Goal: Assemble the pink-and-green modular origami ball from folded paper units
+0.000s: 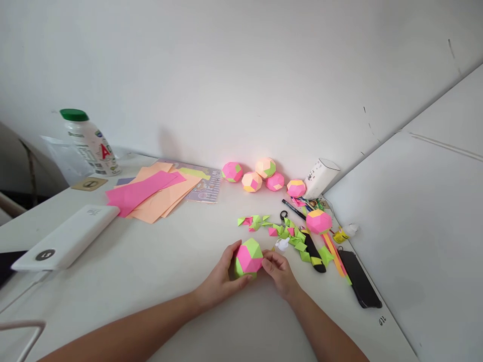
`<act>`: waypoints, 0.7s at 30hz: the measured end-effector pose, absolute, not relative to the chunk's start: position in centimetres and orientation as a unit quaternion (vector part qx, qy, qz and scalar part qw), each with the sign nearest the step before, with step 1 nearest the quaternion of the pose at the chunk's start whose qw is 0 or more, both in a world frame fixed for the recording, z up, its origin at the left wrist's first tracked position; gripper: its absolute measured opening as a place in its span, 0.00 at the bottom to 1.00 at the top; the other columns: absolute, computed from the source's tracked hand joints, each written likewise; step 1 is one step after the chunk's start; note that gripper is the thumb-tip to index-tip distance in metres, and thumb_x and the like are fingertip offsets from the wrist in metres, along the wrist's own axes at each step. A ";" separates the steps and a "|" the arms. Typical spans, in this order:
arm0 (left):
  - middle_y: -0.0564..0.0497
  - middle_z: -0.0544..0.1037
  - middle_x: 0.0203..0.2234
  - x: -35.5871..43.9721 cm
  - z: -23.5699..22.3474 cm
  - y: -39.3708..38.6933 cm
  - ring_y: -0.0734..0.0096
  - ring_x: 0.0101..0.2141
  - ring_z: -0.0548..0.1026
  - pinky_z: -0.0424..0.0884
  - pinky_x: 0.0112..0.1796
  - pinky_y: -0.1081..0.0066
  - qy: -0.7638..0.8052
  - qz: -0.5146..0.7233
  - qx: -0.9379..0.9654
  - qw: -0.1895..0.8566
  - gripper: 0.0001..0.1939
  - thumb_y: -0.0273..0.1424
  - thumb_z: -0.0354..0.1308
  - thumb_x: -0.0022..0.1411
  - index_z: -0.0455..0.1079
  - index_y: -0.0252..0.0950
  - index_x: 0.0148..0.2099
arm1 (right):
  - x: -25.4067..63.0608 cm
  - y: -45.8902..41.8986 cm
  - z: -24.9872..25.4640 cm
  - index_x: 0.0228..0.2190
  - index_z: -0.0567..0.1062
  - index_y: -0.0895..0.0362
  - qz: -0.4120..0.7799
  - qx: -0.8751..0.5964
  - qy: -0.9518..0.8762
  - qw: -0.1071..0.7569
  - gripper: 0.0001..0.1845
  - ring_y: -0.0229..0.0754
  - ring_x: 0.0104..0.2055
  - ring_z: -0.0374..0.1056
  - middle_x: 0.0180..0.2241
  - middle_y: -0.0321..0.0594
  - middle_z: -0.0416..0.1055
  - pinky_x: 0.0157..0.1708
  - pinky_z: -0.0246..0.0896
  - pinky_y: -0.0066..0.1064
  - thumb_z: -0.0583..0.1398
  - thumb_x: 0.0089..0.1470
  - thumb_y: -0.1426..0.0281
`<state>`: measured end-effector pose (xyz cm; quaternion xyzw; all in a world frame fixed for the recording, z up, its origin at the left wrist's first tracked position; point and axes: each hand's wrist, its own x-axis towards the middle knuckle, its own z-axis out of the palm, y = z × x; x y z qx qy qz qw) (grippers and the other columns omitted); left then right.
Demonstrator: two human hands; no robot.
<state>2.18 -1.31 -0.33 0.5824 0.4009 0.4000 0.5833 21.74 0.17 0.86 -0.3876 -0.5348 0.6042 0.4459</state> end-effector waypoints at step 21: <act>0.49 0.68 0.34 1.6 -0.2 -0.7 0.68 0.36 0.68 0.66 0.37 0.68 0.227 0.350 0.616 0.668 0.13 0.37 0.63 0.53 0.64 0.35 0.29 | 21.7 -0.9 0.8 0.20 0.72 0.59 0.683 -0.413 -0.504 0.330 0.15 0.31 0.20 0.56 0.18 0.32 0.66 0.20 0.47 0.25 0.68 0.40 0.61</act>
